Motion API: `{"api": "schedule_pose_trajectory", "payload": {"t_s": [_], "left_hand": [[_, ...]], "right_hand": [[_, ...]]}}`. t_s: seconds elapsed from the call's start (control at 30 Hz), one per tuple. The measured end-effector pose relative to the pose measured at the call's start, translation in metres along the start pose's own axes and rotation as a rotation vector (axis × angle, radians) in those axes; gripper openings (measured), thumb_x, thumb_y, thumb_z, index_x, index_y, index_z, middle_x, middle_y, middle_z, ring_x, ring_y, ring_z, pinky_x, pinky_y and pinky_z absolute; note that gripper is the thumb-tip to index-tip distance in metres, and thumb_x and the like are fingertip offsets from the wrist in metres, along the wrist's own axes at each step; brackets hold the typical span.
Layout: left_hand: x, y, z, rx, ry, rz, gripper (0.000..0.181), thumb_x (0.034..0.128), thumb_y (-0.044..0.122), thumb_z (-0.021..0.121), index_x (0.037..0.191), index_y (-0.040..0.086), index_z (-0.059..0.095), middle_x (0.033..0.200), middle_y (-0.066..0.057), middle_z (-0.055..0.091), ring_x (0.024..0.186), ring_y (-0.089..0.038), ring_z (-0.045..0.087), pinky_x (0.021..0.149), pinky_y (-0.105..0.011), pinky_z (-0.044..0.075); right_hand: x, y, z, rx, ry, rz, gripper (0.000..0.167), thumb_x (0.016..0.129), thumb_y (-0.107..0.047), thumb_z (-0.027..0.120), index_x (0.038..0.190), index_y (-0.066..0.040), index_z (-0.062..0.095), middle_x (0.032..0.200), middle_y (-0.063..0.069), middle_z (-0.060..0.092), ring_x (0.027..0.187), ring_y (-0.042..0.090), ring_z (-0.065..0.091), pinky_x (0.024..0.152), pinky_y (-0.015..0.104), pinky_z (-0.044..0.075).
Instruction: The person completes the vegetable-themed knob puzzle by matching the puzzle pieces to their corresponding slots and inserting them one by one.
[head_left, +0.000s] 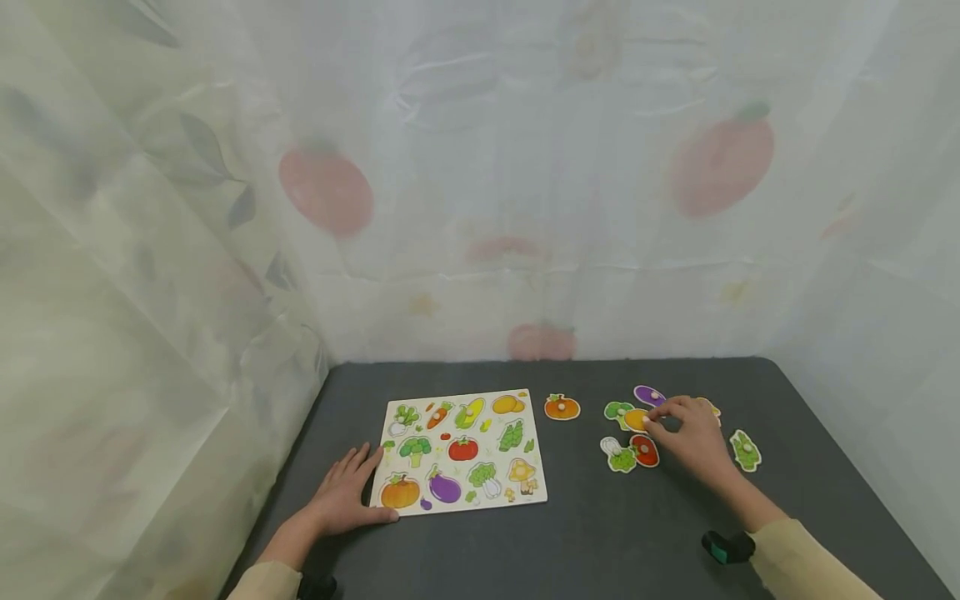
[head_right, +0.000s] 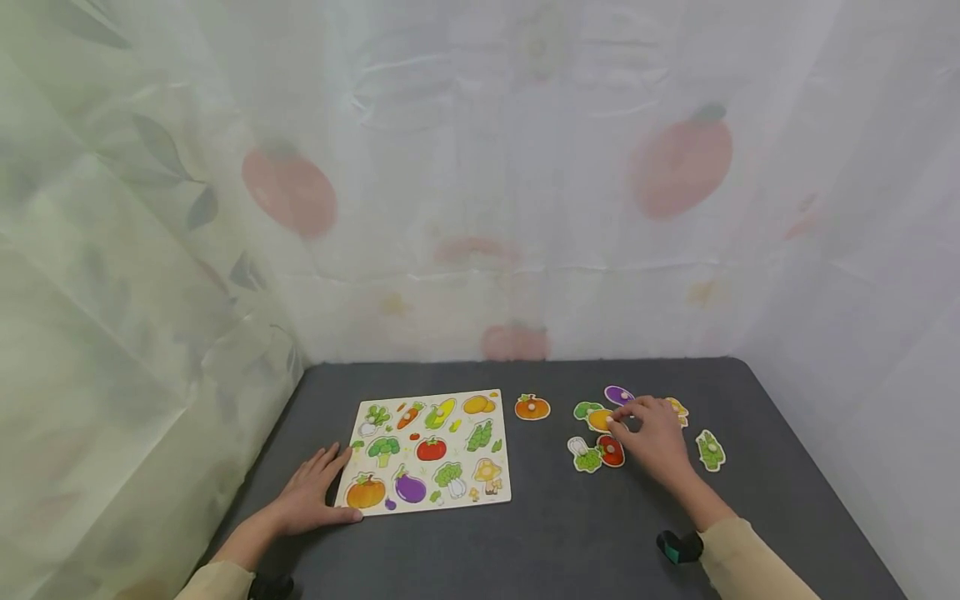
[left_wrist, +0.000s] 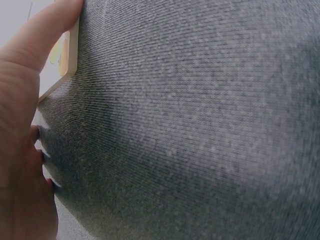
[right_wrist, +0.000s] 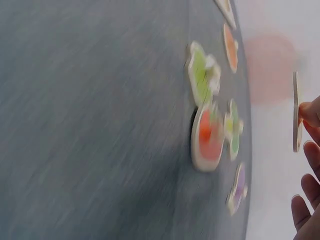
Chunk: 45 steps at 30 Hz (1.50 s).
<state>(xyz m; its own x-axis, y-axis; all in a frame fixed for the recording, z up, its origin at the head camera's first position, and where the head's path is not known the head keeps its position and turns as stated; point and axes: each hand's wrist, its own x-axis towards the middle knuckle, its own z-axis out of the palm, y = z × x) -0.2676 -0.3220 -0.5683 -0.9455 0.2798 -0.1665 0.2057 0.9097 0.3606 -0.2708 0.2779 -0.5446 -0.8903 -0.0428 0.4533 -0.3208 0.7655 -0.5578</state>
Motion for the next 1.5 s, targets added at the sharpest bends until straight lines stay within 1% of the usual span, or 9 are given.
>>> {"api": "schedule_pose_trajectory", "payload": {"t_s": [0.2,0.43,0.67,0.77,0.87,1.0,1.2,1.37,1.5], "left_hand": [[0.001,-0.001,0.002,-0.007,0.009,0.009,0.124,0.0717,0.076,0.077,0.163,0.007,0.028,0.165,-0.028,0.021,0.150,-0.052,0.015,0.116,-0.072,0.012],[0.003,-0.003,0.004,-0.012,0.013,0.006,0.124,0.0711,0.076,0.078,0.163,0.008,0.029,0.165,-0.027,0.021,0.150,-0.051,0.015,0.116,-0.072,0.013],[0.000,-0.002,0.002,-0.024,0.018,0.013,0.124,0.0712,0.075,0.078,0.162,0.007,0.028,0.165,-0.028,0.021,0.150,-0.052,0.014,0.116,-0.072,0.011],[0.001,-0.004,0.004,-0.042,0.025,0.017,0.124,0.0705,0.073,0.080,0.162,0.006,0.030,0.164,-0.029,0.021,0.149,-0.053,0.014,0.115,-0.073,0.011],[0.002,-0.006,0.006,-0.046,0.026,0.015,0.126,0.0692,0.077,0.078,0.162,0.007,0.029,0.164,-0.028,0.021,0.150,-0.051,0.013,0.116,-0.072,0.009],[0.003,-0.006,0.006,-0.039,0.012,0.003,0.128,0.0685,0.081,0.075,0.164,0.011,0.026,0.166,-0.025,0.019,0.152,-0.049,0.011,0.118,-0.069,0.007],[0.000,-0.001,0.000,-0.051,0.000,0.012,0.124,0.0713,0.072,0.080,0.162,0.006,0.028,0.164,-0.029,0.020,0.150,-0.052,0.012,0.116,-0.072,0.009],[-0.002,0.003,-0.004,-0.037,-0.015,0.002,0.124,0.0722,0.072,0.080,0.163,0.007,0.027,0.165,-0.027,0.020,0.151,-0.051,0.012,0.117,-0.071,0.010],[-0.001,0.001,-0.003,-0.033,-0.017,-0.003,0.124,0.0722,0.073,0.079,0.163,0.008,0.027,0.166,-0.026,0.019,0.152,-0.050,0.012,0.118,-0.071,0.010]], "right_hand": [[0.026,-0.022,0.028,0.027,-0.072,-0.002,0.009,0.092,-0.024,0.079,0.093,-0.015,0.078,0.112,0.013,0.066,0.117,0.043,0.048,0.096,0.066,0.037],[0.048,-0.044,0.060,0.057,-0.086,-0.036,0.010,0.091,-0.025,0.080,0.092,-0.015,0.078,0.107,0.007,0.067,0.111,0.038,0.051,0.095,0.059,0.041],[0.068,-0.060,0.089,0.030,-0.133,-0.003,0.014,0.092,-0.029,0.079,0.093,-0.015,0.078,0.111,0.008,0.066,0.113,0.038,0.051,0.097,0.062,0.039],[0.077,-0.065,0.100,0.017,-0.153,0.021,0.016,0.092,-0.031,0.079,0.094,-0.016,0.078,0.114,0.009,0.066,0.116,0.038,0.050,0.100,0.063,0.038],[0.084,-0.071,0.110,0.014,-0.173,0.040,0.016,0.092,-0.032,0.079,0.094,-0.016,0.079,0.117,0.010,0.065,0.118,0.038,0.049,0.102,0.063,0.037],[0.091,-0.079,0.123,0.017,-0.204,0.058,0.019,0.092,-0.033,0.078,0.097,-0.015,0.080,0.121,0.012,0.065,0.120,0.038,0.048,0.104,0.062,0.036],[0.095,-0.087,0.143,0.014,-0.244,0.081,0.018,0.093,-0.033,0.077,0.099,-0.016,0.080,0.125,0.011,0.063,0.123,0.037,0.047,0.104,0.059,0.036],[0.096,-0.093,0.156,0.007,-0.257,0.091,0.017,0.093,-0.032,0.077,0.098,-0.017,0.080,0.123,0.010,0.064,0.124,0.037,0.047,0.104,0.059,0.036],[0.097,-0.096,0.164,-0.016,-0.266,0.099,0.018,0.092,-0.034,0.076,0.098,-0.018,0.080,0.123,0.010,0.064,0.125,0.036,0.047,0.105,0.059,0.037]]}}
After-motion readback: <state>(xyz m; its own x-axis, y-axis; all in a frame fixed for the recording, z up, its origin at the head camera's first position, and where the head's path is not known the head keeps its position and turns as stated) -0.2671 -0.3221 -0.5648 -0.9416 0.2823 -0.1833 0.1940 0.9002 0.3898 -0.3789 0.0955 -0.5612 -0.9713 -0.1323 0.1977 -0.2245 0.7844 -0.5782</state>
